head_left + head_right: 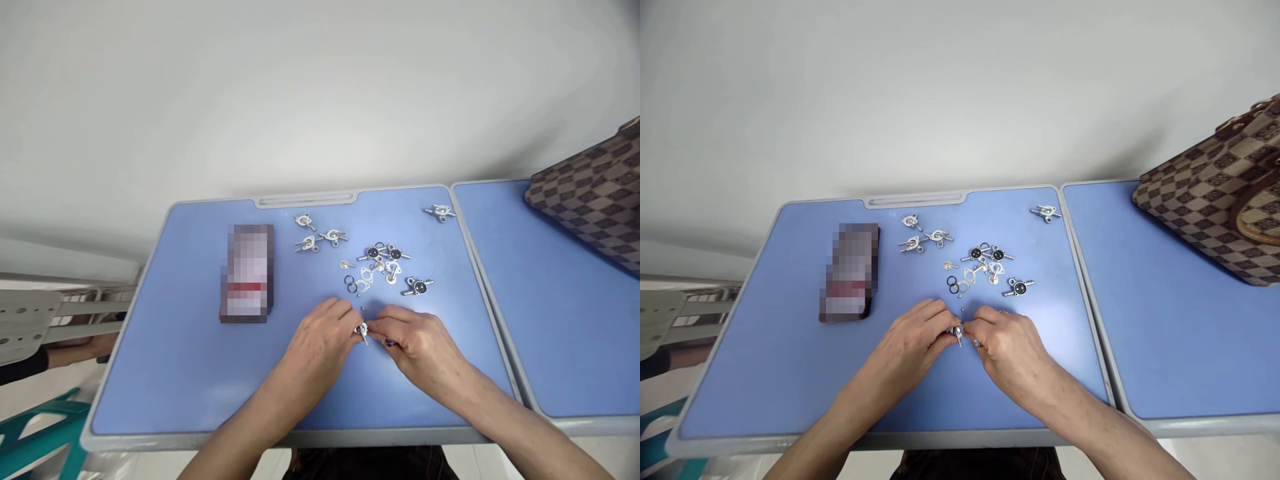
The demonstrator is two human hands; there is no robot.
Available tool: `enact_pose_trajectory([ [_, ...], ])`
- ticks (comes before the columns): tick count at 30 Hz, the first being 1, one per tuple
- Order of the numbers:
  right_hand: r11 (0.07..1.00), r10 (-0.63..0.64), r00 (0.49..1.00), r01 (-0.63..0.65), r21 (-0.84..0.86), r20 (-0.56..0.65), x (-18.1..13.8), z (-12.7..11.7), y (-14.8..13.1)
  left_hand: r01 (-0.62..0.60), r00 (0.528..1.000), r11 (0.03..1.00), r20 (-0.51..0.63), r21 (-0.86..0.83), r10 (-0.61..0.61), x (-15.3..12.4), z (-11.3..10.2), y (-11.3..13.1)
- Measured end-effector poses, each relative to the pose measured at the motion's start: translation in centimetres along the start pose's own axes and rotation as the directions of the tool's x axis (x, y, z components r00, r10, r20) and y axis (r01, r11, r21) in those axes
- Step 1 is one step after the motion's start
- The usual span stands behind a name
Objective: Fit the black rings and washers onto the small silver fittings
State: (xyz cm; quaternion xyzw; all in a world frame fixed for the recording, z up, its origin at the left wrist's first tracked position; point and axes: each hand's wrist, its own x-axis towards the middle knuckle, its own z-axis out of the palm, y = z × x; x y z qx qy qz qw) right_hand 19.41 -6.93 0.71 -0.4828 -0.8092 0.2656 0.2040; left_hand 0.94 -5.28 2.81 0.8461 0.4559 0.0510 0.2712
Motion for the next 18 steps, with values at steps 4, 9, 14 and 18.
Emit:
enact_pose_trajectory([
  [4, 1.0, -0.001, 1.0, 0.001, 0.009, 0.006, -0.05, 0.04, 0.05, -0.002, 1.0, 0.999, -0.011, 0.045, 0.002, -0.13, 0.18, 0.17],
  [9, 1.0, -0.003, 1.0, 0.003, 0.019, 0.003, -0.09, 0.03, 0.06, -0.02, 1.0, 1.0, -0.014, 0.012, 0.02, -0.32, 0.69, -0.09],
  [14, 1.0, -0.012, 1.0, 0.012, 0.005, -0.004, -0.07, 0.0, 0.09, -0.014, 1.0, 1.0, -0.017, -0.019, 0.014, -0.26, 0.57, -0.24],
  [18, 1.0, -0.008, 1.0, 0.008, -0.013, 0.001, -0.09, 0.04, 0.08, -0.006, 1.0, 1.0, -0.027, 0.005, 0.006, -0.1, 0.33, -0.11],
])
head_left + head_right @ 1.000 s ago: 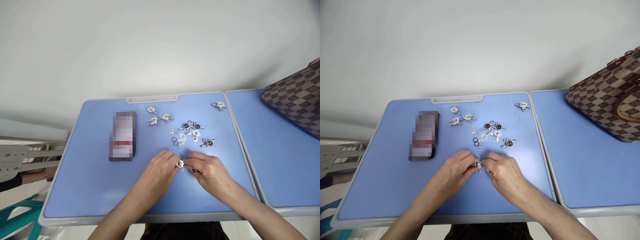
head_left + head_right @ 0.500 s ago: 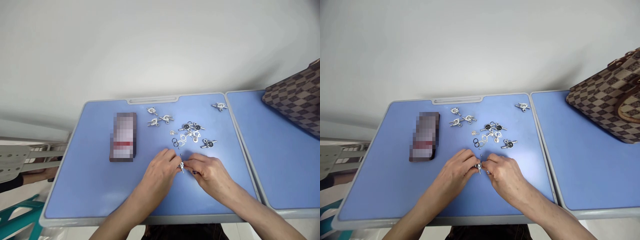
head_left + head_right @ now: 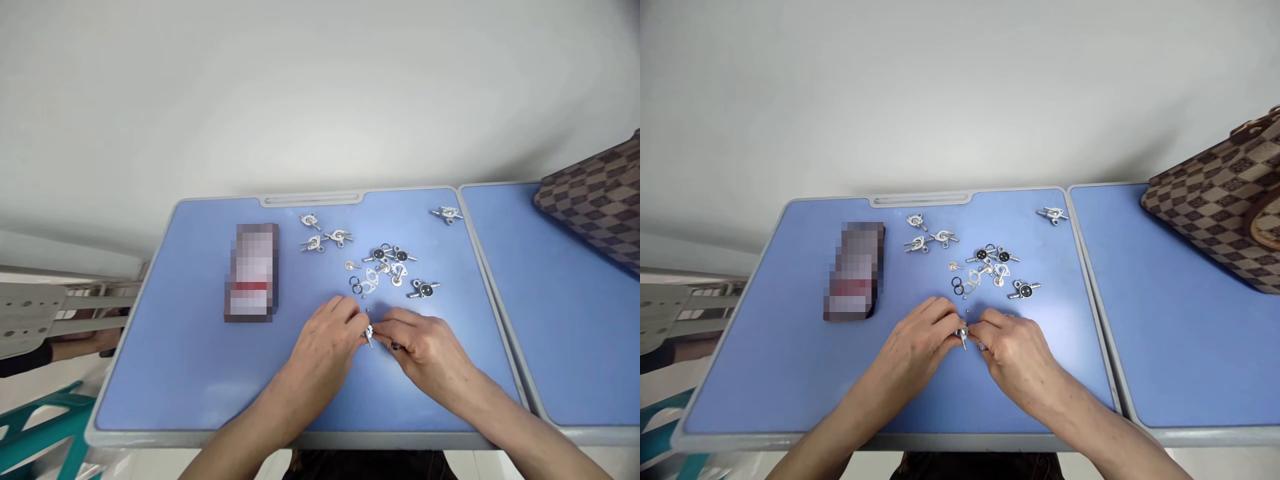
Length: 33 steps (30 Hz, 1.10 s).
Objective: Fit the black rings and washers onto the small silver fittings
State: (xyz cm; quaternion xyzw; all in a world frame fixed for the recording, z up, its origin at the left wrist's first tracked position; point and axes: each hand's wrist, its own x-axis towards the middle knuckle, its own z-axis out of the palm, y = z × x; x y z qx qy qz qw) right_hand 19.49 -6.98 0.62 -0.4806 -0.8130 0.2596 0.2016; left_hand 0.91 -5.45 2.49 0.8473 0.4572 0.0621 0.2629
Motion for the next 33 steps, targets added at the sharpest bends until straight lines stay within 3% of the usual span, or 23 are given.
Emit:
enact_pose_trajectory([
  [18, 1.0, -0.005, 1.0, 0.004, 0.027, 0.017, -0.1, 0.3, 0.1, -0.018, 0.998, 0.999, 0.056, -0.039, 0.02, -0.2, 0.0, -0.2],
  [23, 0.997, 0.032, 0.999, -0.035, 0.073, 0.033, 0.1, -0.6, 0.3, -0.024, 0.998, 0.999, 0.061, -0.026, 0.026, -0.1, -0.2, 0.0],
  [29, 0.988, 0.142, 0.987, -0.138, 0.062, -0.07, 0.5, -2.2, 1.1, -0.014, 0.997, 1.0, 0.077, 0.01, 0.013, 0.1, -0.5, 0.2],
  [33, 0.991, 0.129, 0.991, -0.129, 0.021, 0.025, 0.6, -1.9, 1.0, -0.002, 0.998, 1.0, 0.065, 0.027, 0.001, 0.1, -0.4, 0.2],
])
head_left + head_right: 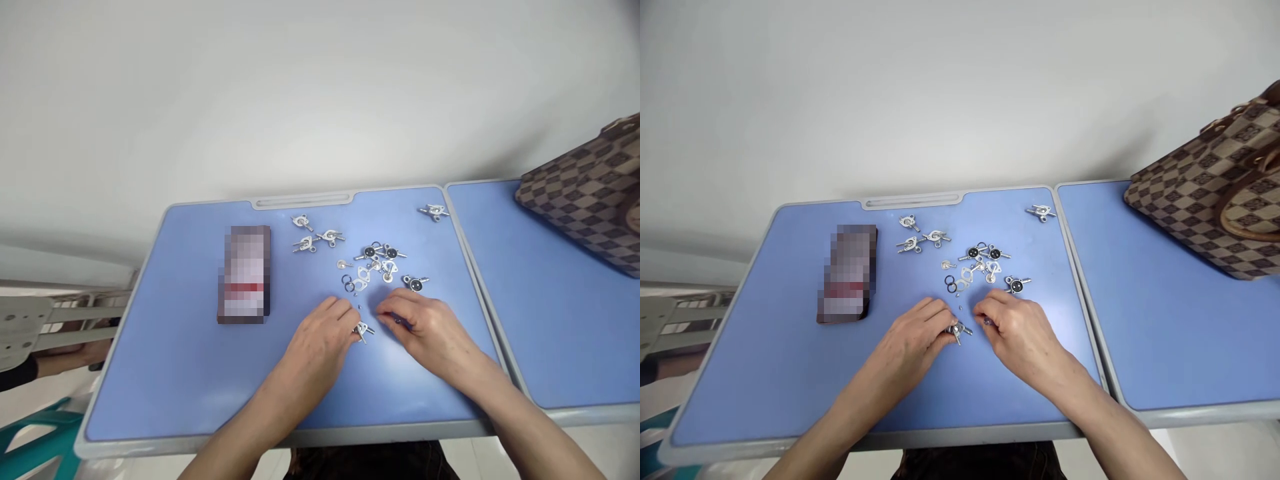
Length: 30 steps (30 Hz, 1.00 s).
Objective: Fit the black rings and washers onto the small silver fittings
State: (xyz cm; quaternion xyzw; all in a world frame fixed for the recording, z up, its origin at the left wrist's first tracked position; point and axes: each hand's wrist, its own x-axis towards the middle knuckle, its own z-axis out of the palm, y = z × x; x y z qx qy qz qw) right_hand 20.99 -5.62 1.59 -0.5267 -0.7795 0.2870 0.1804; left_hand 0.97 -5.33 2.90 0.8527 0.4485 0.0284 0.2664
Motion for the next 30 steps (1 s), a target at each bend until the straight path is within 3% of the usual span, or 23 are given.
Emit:
enact_pose_trajectory([
  [6, 0.998, -0.019, 0.99, 0.027, -0.055, 0.137, -0.3, 0.7, -0.7, -0.008, 1.0, 1.0, -0.026, 0.004, 0.008, 0.0, 0.1, 0.1],
  [22, 0.994, -0.008, 0.997, 0.017, -0.109, 0.082, -0.4, 1.6, -1.1, 0.01, 0.998, 0.999, -0.064, 0.034, -0.008, -0.2, 0.3, 0.4],
  [30, 0.997, -0.011, 0.993, 0.02, -0.079, 0.115, -0.4, 1.2, -1.0, 0.004, 0.999, 0.999, -0.046, 0.045, -0.002, -0.1, 0.1, 0.4],
])
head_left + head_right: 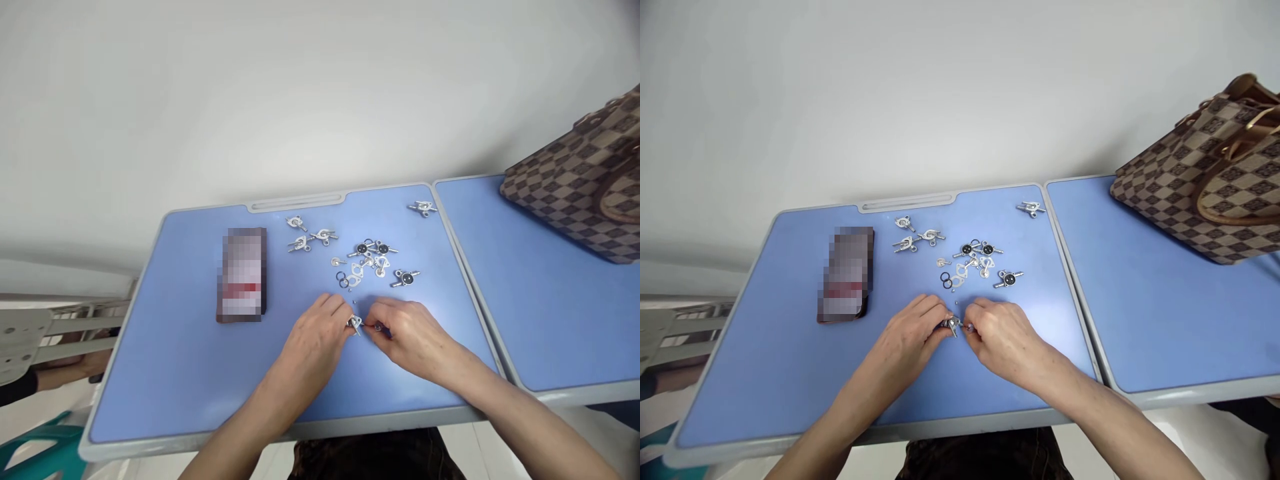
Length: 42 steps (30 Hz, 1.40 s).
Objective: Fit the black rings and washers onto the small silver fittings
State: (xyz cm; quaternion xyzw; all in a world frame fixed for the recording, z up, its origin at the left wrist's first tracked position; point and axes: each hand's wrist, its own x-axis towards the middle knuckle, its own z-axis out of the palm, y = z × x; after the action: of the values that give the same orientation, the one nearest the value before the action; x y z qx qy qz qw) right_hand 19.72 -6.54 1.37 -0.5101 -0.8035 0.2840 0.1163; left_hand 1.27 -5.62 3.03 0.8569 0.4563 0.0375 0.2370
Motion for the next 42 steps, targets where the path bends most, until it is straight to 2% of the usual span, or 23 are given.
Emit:
enact_pose_trajectory([
  [3, 0.998, -0.036, 0.999, 0.036, 0.052, -0.019, 0.1, -0.6, 0.3, 0.002, 1.0, 1.0, -0.002, -0.013, -0.002, -0.1, 0.1, -0.1],
  [5, 0.996, -0.064, 0.995, 0.069, 0.052, -0.079, 0.4, -0.7, 0.5, -0.002, 1.0, 1.0, -0.006, -0.021, 0.002, -0.1, 0.1, -0.1],
  [8, 0.993, -0.108, 0.981, 0.098, -0.072, -0.158, 0.9, -0.3, 0.8, -0.015, 1.0, 0.999, -0.016, -0.031, 0.014, -0.1, 0.2, -0.2],
  [14, 0.962, -0.167, 0.977, 0.133, -0.239, -0.131, 1.8, 0.7, 0.7, -0.027, 0.999, 0.999, -0.043, -0.035, 0.025, -0.1, 0.2, -0.2],
  [22, 0.96, -0.135, 0.985, 0.103, -0.259, -0.109, 2.3, 0.9, 0.5, -0.023, 0.999, 0.998, -0.049, -0.058, 0.02, -0.1, -0.1, 0.0],
  [25, 0.981, -0.107, 0.988, 0.087, -0.174, -0.113, 2.0, 0.5, 0.3, -0.021, 0.999, 0.997, -0.049, -0.068, 0.018, -0.1, 0.0, -0.1],
  [29, 0.989, -0.069, 0.99, 0.084, 0.12, -0.126, 1.4, -0.2, -0.1, -0.026, 0.999, 0.996, -0.047, -0.08, 0.022, -0.2, 0.1, -0.1],
  [31, 0.978, -0.032, 0.995, 0.051, 0.204, -0.097, 1.2, -0.4, -0.4, -0.02, 0.999, 0.996, -0.039, -0.09, 0.016, -0.1, 0.1, -0.1],
  [42, 0.932, 0.088, 0.996, -0.079, 0.354, -0.01, 0.8, 0.0, -0.6, -0.006, 1.0, 0.997, -0.03, -0.076, 0.003, -0.2, 0.1, -0.1],
])
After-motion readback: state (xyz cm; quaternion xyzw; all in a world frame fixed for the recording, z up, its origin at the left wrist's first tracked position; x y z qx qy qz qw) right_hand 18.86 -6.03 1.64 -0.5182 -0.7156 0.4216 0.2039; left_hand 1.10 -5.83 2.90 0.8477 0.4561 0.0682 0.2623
